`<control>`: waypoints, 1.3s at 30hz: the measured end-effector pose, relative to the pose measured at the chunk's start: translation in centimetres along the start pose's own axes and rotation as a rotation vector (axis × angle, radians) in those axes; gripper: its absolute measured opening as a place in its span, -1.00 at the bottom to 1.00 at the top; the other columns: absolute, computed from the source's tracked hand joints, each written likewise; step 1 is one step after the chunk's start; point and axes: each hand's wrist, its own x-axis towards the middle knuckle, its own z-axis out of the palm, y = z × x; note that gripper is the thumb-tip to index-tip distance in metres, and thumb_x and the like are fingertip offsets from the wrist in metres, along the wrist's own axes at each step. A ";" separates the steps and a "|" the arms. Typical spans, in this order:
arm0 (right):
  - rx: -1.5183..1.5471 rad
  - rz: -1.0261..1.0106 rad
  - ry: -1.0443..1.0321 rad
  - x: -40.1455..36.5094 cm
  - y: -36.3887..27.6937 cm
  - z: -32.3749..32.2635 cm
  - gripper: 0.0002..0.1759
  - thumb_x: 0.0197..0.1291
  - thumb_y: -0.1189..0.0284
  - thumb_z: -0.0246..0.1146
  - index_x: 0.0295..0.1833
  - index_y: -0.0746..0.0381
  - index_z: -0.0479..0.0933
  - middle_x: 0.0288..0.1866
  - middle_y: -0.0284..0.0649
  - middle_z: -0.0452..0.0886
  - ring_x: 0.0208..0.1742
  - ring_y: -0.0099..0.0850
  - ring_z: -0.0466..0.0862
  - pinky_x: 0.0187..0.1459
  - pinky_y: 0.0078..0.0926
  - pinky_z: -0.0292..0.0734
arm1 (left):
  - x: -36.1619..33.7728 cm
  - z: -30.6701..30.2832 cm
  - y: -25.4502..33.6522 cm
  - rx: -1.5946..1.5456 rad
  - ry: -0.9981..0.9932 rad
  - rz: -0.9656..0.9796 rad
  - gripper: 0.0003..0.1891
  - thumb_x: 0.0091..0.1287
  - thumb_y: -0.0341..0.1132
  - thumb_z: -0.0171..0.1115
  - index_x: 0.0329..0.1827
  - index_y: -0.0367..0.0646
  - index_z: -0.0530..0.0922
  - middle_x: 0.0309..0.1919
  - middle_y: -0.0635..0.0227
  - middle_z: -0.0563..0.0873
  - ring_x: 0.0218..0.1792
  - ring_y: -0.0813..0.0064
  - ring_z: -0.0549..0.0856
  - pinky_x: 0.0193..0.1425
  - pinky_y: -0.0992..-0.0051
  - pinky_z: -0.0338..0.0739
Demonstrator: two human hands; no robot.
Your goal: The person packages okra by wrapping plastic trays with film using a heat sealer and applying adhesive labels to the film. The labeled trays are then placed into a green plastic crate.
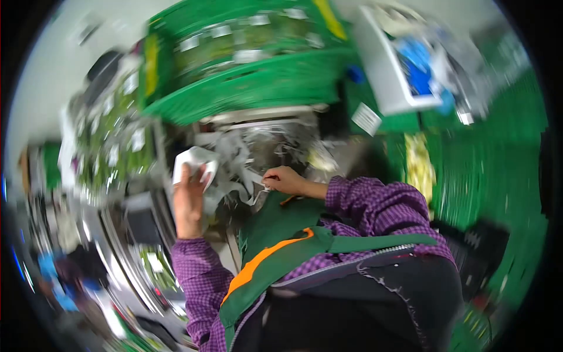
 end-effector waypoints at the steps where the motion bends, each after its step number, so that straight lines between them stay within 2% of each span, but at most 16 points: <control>1: 0.027 0.087 0.104 -1.4 1.1 -0.4 -0.74 0.13 0.31 0.21 -0.21 0.30 0.60 -0.36 -0.13 0.67 -0.39 -0.37 0.64 -0.27 -0.45 0.52 | 1.3 1.1 0.2 0.112 -0.045 -0.034 -0.63 0.31 -0.14 0.22 0.04 -0.20 0.49 -0.08 0.30 0.60 -0.03 0.40 0.60 0.04 0.35 0.50; 8: 0.005 0.161 0.496 -8.3 3.3 1.4 -0.78 0.15 0.38 0.18 -0.21 0.29 0.60 -0.37 -0.14 0.67 -0.39 -0.32 0.65 -0.29 -0.43 0.52 | 5.6 2.8 -3.5 0.575 -0.328 -0.345 -0.60 0.30 -0.23 0.21 0.04 -0.41 0.49 -0.08 0.16 0.65 -0.05 0.39 0.63 0.07 0.44 0.47; 10: 0.123 0.166 0.547 -8.1 3.2 2.3 -0.78 0.18 0.42 0.15 -0.16 0.31 0.60 -0.36 -0.14 0.67 -0.39 -0.38 0.65 -0.29 -0.45 0.53 | 4.2 4.4 -3.4 0.482 -0.431 -0.368 -0.65 0.27 -0.21 0.26 -0.10 -0.36 0.54 -0.23 0.30 0.68 -0.24 0.49 0.67 -0.11 0.54 0.52; 16: 0.132 0.121 0.671 -7.0 0.5 6.1 -0.75 0.16 0.40 0.16 -0.15 0.35 0.59 -0.33 -0.09 0.67 -0.33 -0.34 0.67 -0.27 -0.42 0.53 | 5.6 -0.5 -4.6 0.482 -0.519 -0.278 -0.67 0.36 -0.23 0.14 -0.02 -0.37 0.53 -0.13 0.26 0.67 -0.13 0.47 0.64 0.00 0.51 0.49; 20: 0.134 0.201 0.669 -9.3 0.9 10.9 -0.74 0.12 0.34 0.18 -0.21 0.30 0.61 -0.32 -0.09 0.67 -0.31 -0.24 0.67 -0.23 -0.35 0.53 | 10.6 -4.8 -3.3 0.276 -0.411 -0.282 -0.62 0.38 -0.25 0.09 0.09 -0.42 0.44 0.01 0.13 0.60 -0.02 0.30 0.61 0.13 0.33 0.46; 24: 0.020 0.286 0.617 -12.5 5.4 13.5 -0.73 0.09 0.33 0.21 -0.19 0.30 0.62 -0.34 -0.13 0.68 -0.33 -0.33 0.67 -0.25 -0.42 0.55 | 14.4 -8.8 -0.2 0.475 -0.047 -0.087 -0.54 0.41 -0.15 0.02 0.22 -0.32 0.35 0.08 0.13 0.56 0.09 0.25 0.56 0.18 0.27 0.42; 28: 0.774 0.547 0.885 -17.1 8.9 13.4 -0.69 0.22 0.29 0.19 -0.09 0.32 0.55 -0.29 -0.26 0.63 -0.32 -0.49 0.61 -0.30 -0.57 0.55 | 18.0 -14.7 -0.5 0.646 0.056 -0.169 -0.34 0.33 0.00 0.10 0.37 -0.23 0.21 0.32 0.10 0.28 0.36 0.21 0.25 0.34 0.24 0.21; 30: 1.091 0.556 1.121 -19.3 13.4 13.3 -0.70 0.23 0.29 0.18 -0.03 0.26 0.50 -0.28 -0.24 0.61 -0.33 -0.48 0.58 -0.31 -0.56 0.52 | 13.0 -12.1 -1.9 0.716 0.164 -0.168 -0.33 0.31 -0.01 0.13 0.37 -0.22 0.20 0.32 0.10 0.27 0.35 0.20 0.24 0.34 0.24 0.20; 31: 1.321 0.524 1.283 -20.6 17.0 13.3 -0.76 0.23 0.33 0.18 -0.08 0.23 0.50 -0.29 -0.22 0.61 -0.35 -0.46 0.57 -0.35 -0.56 0.50 | 13.9 -14.4 -3.0 0.687 0.064 -0.145 -0.36 0.32 -0.08 0.14 0.38 -0.19 0.20 0.24 0.12 0.37 0.28 0.22 0.34 0.28 0.23 0.29; 32: 1.574 0.461 1.408 -22.2 20.6 13.4 -0.80 0.22 0.39 0.18 -0.09 0.23 0.49 -0.21 -0.19 0.62 -0.36 -0.41 0.56 -0.37 -0.55 0.47 | 21.8 -24.3 -5.8 0.751 -0.404 -0.098 -0.45 0.33 -0.15 0.13 0.33 -0.18 0.27 0.13 0.17 0.47 0.17 0.26 0.45 0.21 0.27 0.36; 33: 1.809 0.318 1.488 -24.1 25.5 13.8 -0.69 0.19 0.42 0.20 0.05 0.25 0.43 -0.07 -0.10 0.59 -0.30 -0.34 0.59 -0.33 -0.49 0.49 | 16.2 -20.4 -6.6 0.691 -0.214 -0.203 -0.50 0.32 -0.16 0.14 0.27 -0.18 0.33 0.09 0.19 0.50 0.13 0.30 0.48 0.18 0.30 0.38; 35: 0.584 0.241 1.403 -29.5 24.2 15.9 -0.46 0.22 0.15 0.21 0.20 0.21 0.33 0.00 0.05 0.53 -0.20 -0.26 0.61 -0.30 -0.42 0.52 | 7.3 -14.6 -8.8 0.600 -0.001 -0.274 -0.55 0.31 -0.17 0.15 0.21 -0.18 0.39 0.05 0.22 0.52 0.09 0.33 0.50 0.15 0.33 0.40; 36: 1.009 0.331 1.636 -29.7 36.4 16.3 -0.39 0.18 -0.03 0.21 0.16 0.19 0.38 -0.11 -0.02 0.54 -0.26 -0.28 0.60 -0.38 -0.51 0.49 | 5.6 -14.3 -10.4 0.679 -0.072 -0.357 -0.58 0.31 -0.18 0.17 0.16 -0.19 0.42 0.00 0.24 0.55 0.05 0.37 0.54 0.08 0.37 0.44; 37: 0.589 0.549 1.658 -31.7 40.0 16.2 -0.33 0.11 -0.16 0.21 0.07 0.19 0.43 -0.19 -0.06 0.52 -0.18 -0.31 0.58 -0.24 -0.52 0.50 | 4.4 -14.5 -11.7 0.746 -0.131 -0.429 -0.61 0.30 -0.19 0.18 0.12 -0.20 0.44 -0.04 0.26 0.58 0.01 0.41 0.57 0.01 0.41 0.48; 38: 0.578 0.823 1.600 -32.5 47.4 16.4 -0.56 0.24 0.02 0.14 -0.01 0.15 0.45 -0.21 -0.14 0.52 -0.04 -0.33 0.54 0.02 -0.32 0.46 | 4.1 -15.7 -13.4 0.765 -0.343 -0.468 -0.62 0.30 -0.21 0.19 0.11 -0.21 0.45 -0.10 0.28 0.61 -0.07 0.45 0.60 -0.07 0.46 0.50; 39: -0.141 0.789 1.307 -34.7 47.9 17.2 -0.77 0.28 0.28 0.04 -0.07 0.14 0.48 -0.18 -0.23 0.53 0.04 -0.33 0.51 0.20 -0.06 0.32 | 4.2 -16.6 -14.4 0.779 -0.547 -0.477 -0.62 0.31 -0.23 0.19 0.11 -0.21 0.45 -0.16 0.31 0.64 -0.15 0.49 0.63 -0.14 0.52 0.52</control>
